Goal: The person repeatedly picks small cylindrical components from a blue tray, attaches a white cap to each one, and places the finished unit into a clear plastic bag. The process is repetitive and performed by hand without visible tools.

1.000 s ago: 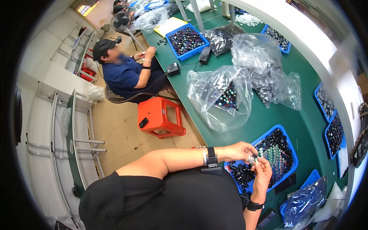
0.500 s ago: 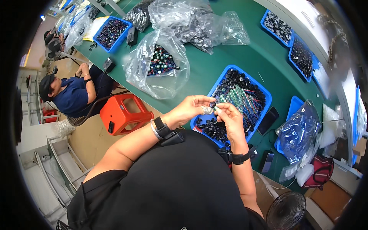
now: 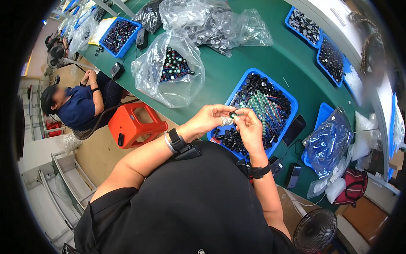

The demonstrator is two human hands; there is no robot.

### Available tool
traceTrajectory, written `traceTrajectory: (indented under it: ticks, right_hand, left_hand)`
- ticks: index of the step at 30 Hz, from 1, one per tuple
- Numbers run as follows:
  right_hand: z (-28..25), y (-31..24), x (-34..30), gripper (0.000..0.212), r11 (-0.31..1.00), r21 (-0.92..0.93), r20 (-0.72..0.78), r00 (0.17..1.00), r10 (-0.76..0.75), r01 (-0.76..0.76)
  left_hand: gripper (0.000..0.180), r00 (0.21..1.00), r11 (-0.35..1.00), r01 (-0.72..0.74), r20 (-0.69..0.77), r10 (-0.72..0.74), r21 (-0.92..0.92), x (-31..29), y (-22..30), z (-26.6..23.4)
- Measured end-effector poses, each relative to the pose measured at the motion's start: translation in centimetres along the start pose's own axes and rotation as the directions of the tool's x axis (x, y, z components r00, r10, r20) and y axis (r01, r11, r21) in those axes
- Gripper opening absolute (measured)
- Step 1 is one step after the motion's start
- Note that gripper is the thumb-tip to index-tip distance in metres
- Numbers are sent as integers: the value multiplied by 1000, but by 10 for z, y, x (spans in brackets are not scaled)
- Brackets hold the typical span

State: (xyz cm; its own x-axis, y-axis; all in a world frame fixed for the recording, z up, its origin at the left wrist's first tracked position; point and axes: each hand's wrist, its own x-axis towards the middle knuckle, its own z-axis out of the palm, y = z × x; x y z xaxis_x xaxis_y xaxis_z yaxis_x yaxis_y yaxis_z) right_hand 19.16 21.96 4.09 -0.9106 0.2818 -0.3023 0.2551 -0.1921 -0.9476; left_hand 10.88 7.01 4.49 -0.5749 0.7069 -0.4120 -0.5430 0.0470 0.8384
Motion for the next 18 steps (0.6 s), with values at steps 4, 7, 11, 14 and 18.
traceTrajectory:
  ticks: [4, 7, 11, 14, 18]
  right_hand:
    - [-3, 4, 1, 22, 997, -80, 12, 1000, 10, -9]
    - [-4, 7, 3, 23, 990, -86, 59, 992, 113, -108]
    - [-6, 7, 8, 21, 987, 42, 38, 988, 151, -153]
    - [-30, 30, 14, 20, 984, 94, -118, 980, 161, -150]
    - [-41, 66, 17, 12, 987, -78, -140, 981, 131, -143]
  left_hand:
    - [34, 999, 998, 2, -46, 1, 57, 5, -9, -1]
    - [29, 996, 1000, 26, -85, -26, 0, 7, -16, -3]
    - [24, 985, 996, 19, -169, -34, -86, 8, -16, -18]
    - [18, 954, 991, -81, -297, 47, -103, 7, -26, -32]
    - [17, 914, 1000, -17, -405, 16, 2, 8, -53, -54]
